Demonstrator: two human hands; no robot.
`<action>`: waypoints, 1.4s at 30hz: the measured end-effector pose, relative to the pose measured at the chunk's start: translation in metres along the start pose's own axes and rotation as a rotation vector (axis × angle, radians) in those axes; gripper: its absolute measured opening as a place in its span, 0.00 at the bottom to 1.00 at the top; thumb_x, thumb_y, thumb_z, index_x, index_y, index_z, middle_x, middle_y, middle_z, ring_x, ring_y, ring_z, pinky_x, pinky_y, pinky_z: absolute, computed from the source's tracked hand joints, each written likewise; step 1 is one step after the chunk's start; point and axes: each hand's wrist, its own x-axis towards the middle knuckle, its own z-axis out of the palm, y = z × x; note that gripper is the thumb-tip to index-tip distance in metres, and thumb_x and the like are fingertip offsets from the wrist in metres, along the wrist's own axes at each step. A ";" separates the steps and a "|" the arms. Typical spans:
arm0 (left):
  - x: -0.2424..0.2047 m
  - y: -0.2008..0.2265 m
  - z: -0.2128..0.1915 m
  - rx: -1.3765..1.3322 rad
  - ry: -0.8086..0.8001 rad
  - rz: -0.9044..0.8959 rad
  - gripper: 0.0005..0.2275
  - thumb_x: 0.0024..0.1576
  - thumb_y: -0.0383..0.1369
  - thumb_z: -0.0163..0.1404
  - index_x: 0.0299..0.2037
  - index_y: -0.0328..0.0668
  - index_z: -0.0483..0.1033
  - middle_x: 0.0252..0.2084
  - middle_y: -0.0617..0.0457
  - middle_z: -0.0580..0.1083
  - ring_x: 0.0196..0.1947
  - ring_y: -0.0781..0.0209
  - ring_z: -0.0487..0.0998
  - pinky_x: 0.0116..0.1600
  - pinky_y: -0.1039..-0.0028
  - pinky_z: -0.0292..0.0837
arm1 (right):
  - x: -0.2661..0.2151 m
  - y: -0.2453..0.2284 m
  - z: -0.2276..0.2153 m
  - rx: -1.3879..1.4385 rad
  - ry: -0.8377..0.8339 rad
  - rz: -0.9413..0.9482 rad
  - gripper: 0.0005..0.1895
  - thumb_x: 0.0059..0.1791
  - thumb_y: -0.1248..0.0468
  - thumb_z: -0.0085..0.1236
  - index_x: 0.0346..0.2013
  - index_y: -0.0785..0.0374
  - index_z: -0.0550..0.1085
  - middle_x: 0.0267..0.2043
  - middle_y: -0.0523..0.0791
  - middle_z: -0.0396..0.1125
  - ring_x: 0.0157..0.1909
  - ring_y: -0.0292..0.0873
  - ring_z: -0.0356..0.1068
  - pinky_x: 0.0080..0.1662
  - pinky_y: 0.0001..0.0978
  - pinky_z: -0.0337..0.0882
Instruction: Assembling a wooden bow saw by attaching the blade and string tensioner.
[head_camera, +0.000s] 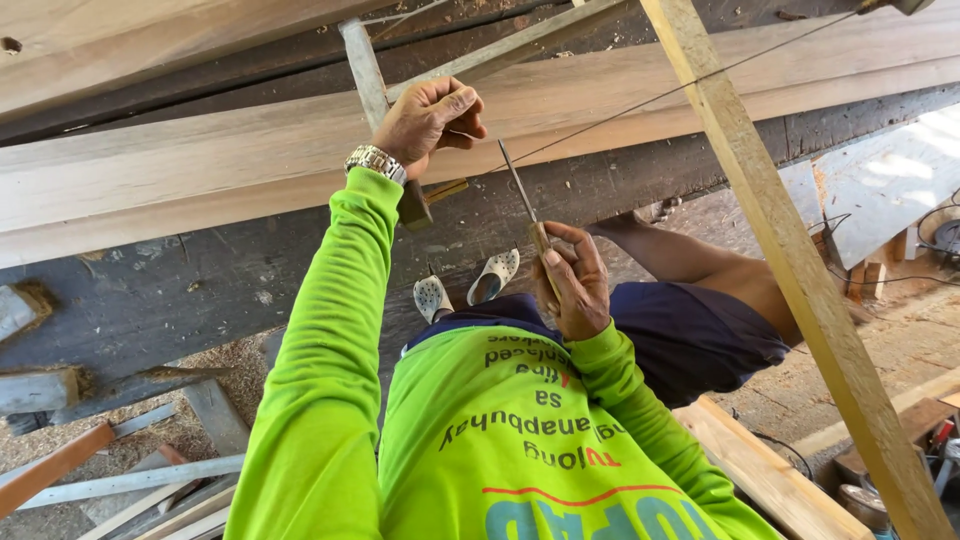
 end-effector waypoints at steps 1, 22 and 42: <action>-0.001 0.000 0.000 -0.032 0.028 0.041 0.10 0.65 0.39 0.51 0.40 0.40 0.76 0.37 0.53 0.79 0.38 0.64 0.84 0.44 0.71 0.82 | -0.001 0.001 -0.002 0.030 -0.019 -0.004 0.17 0.59 0.66 0.47 0.63 0.66 0.65 0.33 0.46 0.68 0.19 0.27 0.52 0.23 0.20 0.53; 0.008 -0.001 0.000 0.357 -0.211 -0.073 0.13 0.60 0.43 0.57 0.40 0.41 0.80 0.33 0.56 0.80 0.32 0.71 0.80 0.36 0.79 0.75 | -0.004 -0.006 0.017 0.035 0.034 0.022 0.17 0.59 0.68 0.45 0.63 0.68 0.64 0.34 0.46 0.68 0.18 0.27 0.51 0.21 0.19 0.53; 0.004 0.010 0.007 0.316 -0.276 -0.259 0.07 0.60 0.35 0.56 0.40 0.40 0.77 0.38 0.52 0.80 0.38 0.66 0.83 0.45 0.74 0.80 | -0.017 -0.001 0.013 0.034 0.019 0.094 0.17 0.59 0.68 0.45 0.63 0.66 0.64 0.31 0.43 0.65 0.17 0.25 0.50 0.20 0.18 0.50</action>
